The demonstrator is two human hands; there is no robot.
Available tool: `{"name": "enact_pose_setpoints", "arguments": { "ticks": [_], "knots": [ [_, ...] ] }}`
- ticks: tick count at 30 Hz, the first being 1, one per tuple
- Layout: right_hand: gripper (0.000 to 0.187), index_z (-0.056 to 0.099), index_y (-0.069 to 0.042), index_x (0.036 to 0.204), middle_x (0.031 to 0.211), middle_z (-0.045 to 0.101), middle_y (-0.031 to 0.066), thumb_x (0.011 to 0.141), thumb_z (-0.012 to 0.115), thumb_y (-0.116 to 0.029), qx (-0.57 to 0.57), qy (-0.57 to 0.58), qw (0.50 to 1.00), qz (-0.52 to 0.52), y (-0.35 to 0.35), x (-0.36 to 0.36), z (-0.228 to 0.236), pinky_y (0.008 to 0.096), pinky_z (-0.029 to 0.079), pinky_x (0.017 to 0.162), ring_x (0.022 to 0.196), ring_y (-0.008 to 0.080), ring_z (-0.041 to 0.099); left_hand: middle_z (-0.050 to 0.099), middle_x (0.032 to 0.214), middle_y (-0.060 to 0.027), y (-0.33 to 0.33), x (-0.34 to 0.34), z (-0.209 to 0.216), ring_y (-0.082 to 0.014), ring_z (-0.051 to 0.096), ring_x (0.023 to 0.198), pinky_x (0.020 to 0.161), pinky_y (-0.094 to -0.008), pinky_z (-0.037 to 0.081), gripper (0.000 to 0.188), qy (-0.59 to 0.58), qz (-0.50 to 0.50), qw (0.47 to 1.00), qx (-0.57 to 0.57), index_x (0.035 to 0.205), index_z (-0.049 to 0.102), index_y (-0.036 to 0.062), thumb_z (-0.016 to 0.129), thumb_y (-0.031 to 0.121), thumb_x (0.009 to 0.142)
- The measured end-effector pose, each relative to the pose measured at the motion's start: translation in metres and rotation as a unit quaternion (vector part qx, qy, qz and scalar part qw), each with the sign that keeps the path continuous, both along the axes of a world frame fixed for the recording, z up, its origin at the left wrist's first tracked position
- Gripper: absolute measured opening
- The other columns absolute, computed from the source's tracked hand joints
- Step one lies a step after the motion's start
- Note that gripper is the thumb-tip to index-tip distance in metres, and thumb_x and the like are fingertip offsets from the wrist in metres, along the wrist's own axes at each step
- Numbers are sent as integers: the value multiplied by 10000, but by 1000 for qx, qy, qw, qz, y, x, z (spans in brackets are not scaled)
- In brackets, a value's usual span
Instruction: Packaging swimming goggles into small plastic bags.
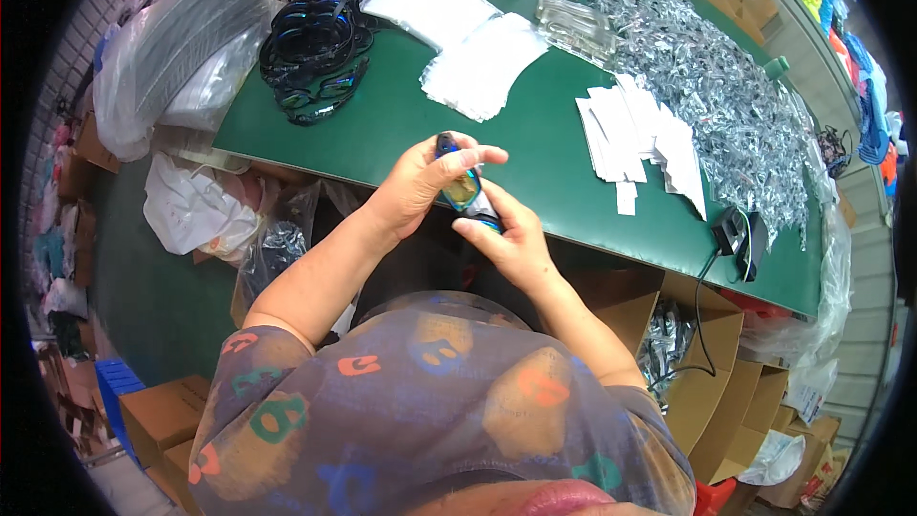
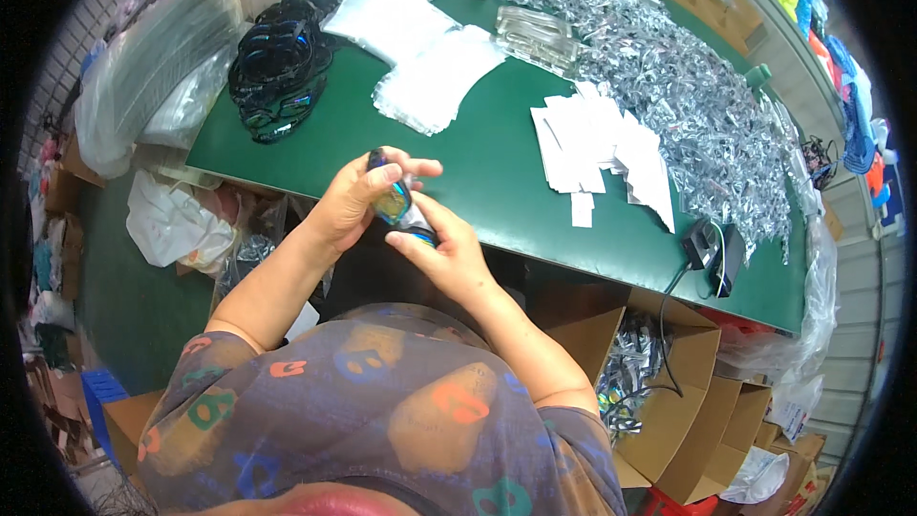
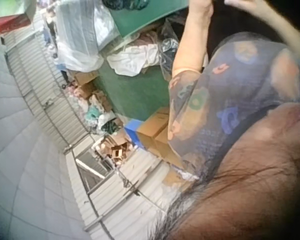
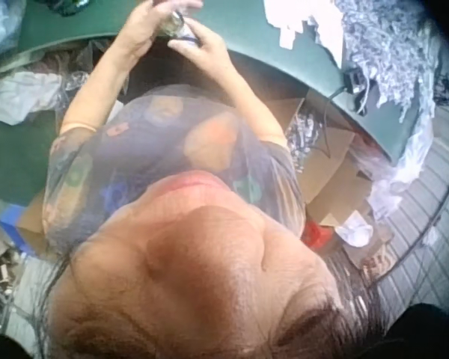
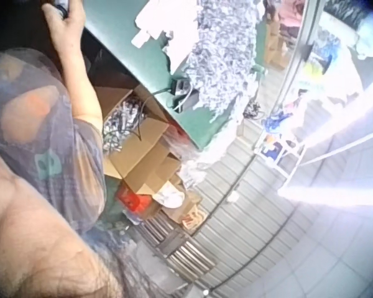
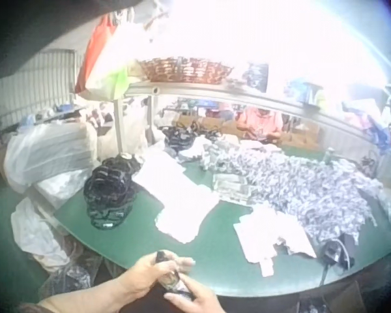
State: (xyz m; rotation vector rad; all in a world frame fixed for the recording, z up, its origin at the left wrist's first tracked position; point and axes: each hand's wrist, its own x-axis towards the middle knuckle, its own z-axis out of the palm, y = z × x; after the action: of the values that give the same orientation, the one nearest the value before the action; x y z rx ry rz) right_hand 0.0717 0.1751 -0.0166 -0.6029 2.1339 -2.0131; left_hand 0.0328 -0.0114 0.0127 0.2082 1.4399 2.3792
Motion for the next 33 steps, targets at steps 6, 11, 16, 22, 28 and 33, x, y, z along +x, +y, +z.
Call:
{"name": "enact_pose_setpoints", "arguments": {
  "ticks": [6, 11, 16, 22, 28, 33],
  "knots": [
    [437, 572, 5, 1362, 968, 634, 26, 951, 685, -96, -152, -100, 977, -110, 49, -16, -12, 256, 493, 725, 772, 104, 595, 695, 1278, -105, -15, -75, -11, -173, 615, 1214, 1048, -355, 466, 412, 283, 112, 930, -205, 1316, 642, 15, 634, 310, 1027],
    [188, 593, -37, 1147, 905, 624, 48, 1005, 645, -148, -298, -136, 933, -147, 77, -33, -23, 277, 504, 672, 743, 144, 609, 672, 1313, -172, -33, -164, -15, -347, 618, 1228, 1043, -423, 489, 339, 377, 150, 755, -515, 1275, 693, 59, 614, 154, 959],
    [259, 566, -39, 1214, 930, 622, 51, 1012, 655, -174, -332, -141, 924, -125, 78, -35, -23, 289, 520, 673, 747, 151, 613, 685, 1272, -165, -45, -228, -57, -332, 636, 1195, 1016, -430, 497, 287, 538, 118, 614, -565, 1193, 718, 81, 666, 146, 918],
    [367, 514, -44, 1321, 934, 609, 76, 1010, 655, -179, -310, -150, 931, -123, 80, -34, -24, 320, 520, 696, 760, 176, 602, 730, 1052, -124, -28, -218, -17, -314, 675, 1048, 946, -430, 514, 104, 545, 97, 627, -548, 950, 712, 58, 711, 123, 869],
    [415, 502, -36, 1348, 932, 607, 76, 1001, 669, -190, -314, -155, 930, -109, 83, -35, -26, 318, 522, 700, 765, 174, 606, 730, 1026, -112, -19, -201, 1, -332, 669, 1036, 926, -452, 511, 145, 509, 147, 669, -521, 994, 680, 52, 720, 115, 869],
    [393, 518, -32, 1319, 935, 610, 76, 996, 676, -190, -307, -149, 935, -99, 84, -37, -25, 318, 525, 702, 762, 175, 610, 741, 1096, -90, -23, -227, -30, -314, 666, 1087, 957, -440, 509, 115, 577, 131, 613, -523, 969, 695, 53, 715, 118, 875]
  ]
}}
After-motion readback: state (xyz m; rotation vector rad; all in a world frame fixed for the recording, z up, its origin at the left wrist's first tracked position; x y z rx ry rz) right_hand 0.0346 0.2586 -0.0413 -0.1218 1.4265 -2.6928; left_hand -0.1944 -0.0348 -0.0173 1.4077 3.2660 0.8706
